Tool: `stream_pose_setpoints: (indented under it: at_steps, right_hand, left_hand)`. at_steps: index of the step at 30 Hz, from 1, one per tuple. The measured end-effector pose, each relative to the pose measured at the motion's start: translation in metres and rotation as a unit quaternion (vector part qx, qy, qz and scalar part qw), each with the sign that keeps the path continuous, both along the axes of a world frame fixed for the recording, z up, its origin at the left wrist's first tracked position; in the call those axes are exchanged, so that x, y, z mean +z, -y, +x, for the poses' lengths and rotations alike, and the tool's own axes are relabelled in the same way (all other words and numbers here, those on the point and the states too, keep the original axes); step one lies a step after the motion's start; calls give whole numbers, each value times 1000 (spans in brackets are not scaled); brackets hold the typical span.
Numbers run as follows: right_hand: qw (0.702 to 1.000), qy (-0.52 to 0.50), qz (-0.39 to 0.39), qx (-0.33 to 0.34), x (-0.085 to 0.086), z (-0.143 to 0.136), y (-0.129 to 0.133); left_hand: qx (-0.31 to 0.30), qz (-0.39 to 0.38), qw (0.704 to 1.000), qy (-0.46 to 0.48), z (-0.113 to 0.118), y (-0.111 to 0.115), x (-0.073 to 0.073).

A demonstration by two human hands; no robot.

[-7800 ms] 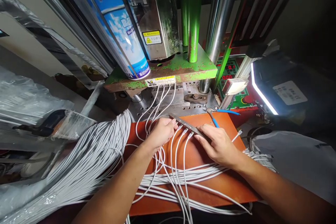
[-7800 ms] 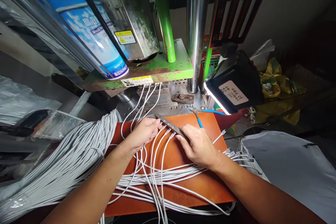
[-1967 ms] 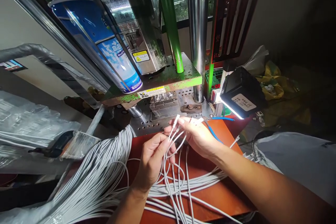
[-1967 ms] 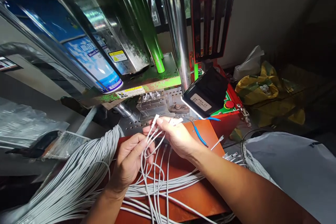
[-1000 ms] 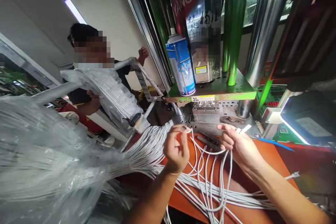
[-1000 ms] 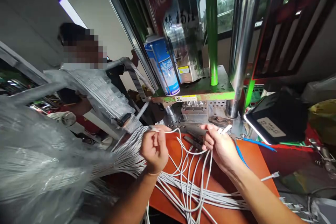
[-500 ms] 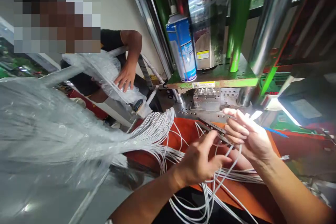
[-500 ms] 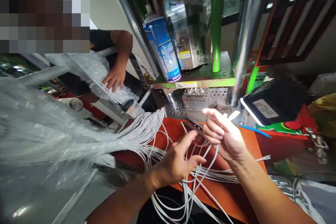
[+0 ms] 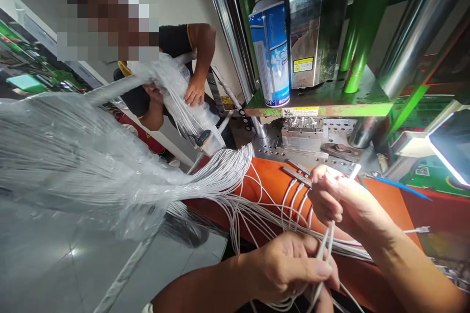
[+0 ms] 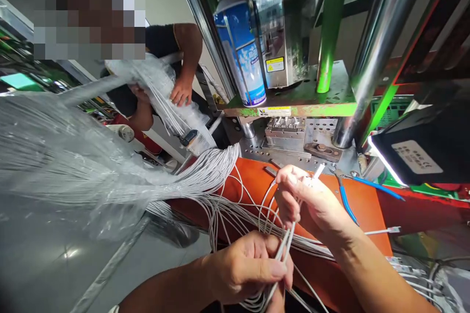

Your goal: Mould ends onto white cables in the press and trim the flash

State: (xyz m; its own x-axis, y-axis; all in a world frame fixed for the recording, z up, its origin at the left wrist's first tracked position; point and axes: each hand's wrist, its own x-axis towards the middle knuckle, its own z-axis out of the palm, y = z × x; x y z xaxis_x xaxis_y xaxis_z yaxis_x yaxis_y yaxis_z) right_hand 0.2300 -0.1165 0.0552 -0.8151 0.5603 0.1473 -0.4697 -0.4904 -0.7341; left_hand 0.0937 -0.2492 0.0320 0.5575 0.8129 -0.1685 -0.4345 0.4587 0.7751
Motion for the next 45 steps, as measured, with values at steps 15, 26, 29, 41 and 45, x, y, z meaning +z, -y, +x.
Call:
stream_pose_setpoints:
  at_steps: [15, 26, 29, 41, 45]
  right_hand:
    - [999, 33, -4, 29, -13, -13, -14]
    - [991, 3, -41, 125, -20, -17, -17]
    - [992, 1, -39, 120, -18, -17, -18]
    - [917, 192, 194, -290, -30, -17, -34]
    - [859, 238, 239, -386, -38, -8, -53]
  left_hand:
    - [243, -60, 966, -56, -10, -7, -5]
    - [231, -59, 968, -82, 0, -19, 3]
    - [245, -55, 963, -101, 0, -20, 4]
    - [250, -43, 960, -115, -16, -22, 12]
    - [222, -5, 965, -138, -18, -37, 18]
